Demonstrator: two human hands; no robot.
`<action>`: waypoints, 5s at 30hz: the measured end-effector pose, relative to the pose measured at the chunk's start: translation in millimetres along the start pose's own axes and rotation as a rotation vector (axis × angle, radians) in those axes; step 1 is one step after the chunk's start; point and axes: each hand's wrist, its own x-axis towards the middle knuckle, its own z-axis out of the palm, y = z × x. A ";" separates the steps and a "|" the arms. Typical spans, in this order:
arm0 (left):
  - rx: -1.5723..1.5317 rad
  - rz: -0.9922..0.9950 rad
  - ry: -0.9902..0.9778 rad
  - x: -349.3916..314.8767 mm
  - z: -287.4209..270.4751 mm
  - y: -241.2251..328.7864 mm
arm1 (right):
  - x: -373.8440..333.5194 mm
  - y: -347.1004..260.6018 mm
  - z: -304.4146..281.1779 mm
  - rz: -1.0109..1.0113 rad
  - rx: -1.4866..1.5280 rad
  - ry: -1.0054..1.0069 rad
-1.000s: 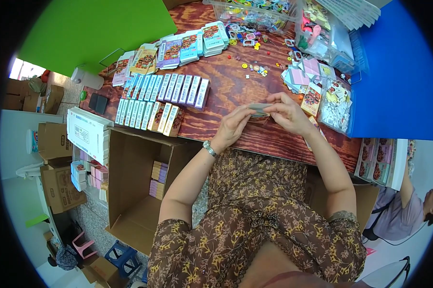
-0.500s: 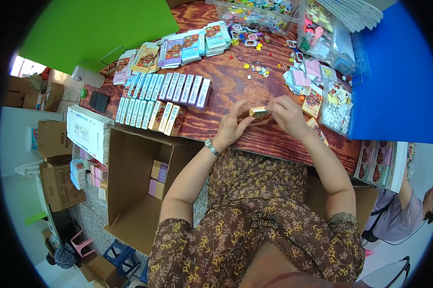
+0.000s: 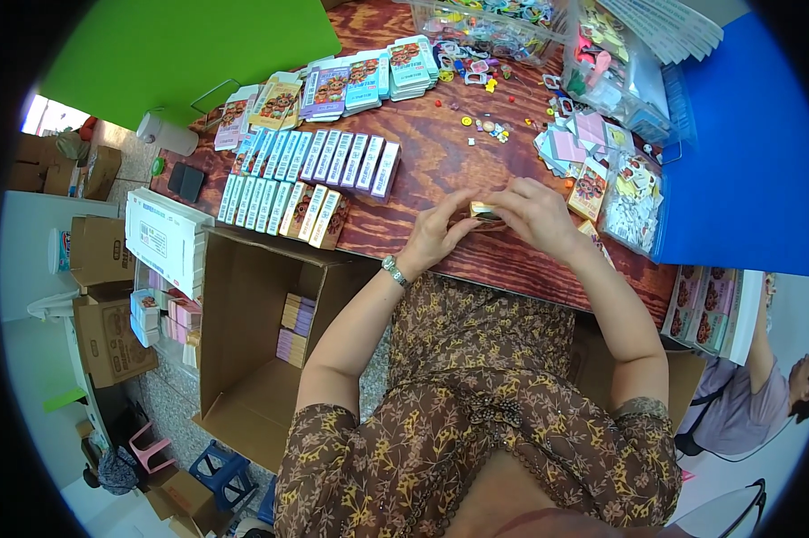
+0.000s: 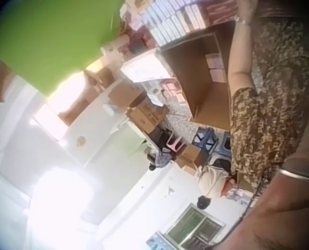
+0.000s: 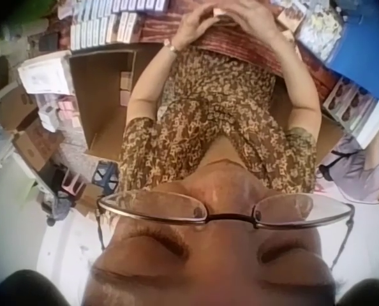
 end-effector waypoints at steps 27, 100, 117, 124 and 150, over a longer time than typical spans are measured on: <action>0.142 0.183 0.111 -5.8 10.4 4.1 | -43.0 16.0 21.3 -0.094 -0.124 0.143; 0.241 -0.136 0.397 18.6 68.2 -1.8 | 22.5 45.7 -63.2 0.039 -0.219 0.430; 0.337 -0.063 0.389 16.4 76.4 -1.2 | 4.1 4.0 -4.2 -0.099 -0.186 0.547; 0.337 -0.059 0.426 21.6 70.9 -0.7 | 11.5 5.2 1.7 -0.017 -0.134 0.597; 0.374 0.015 0.353 20.0 63.4 -24.9 | 76.5 230.6 4.9 0.789 -0.723 0.003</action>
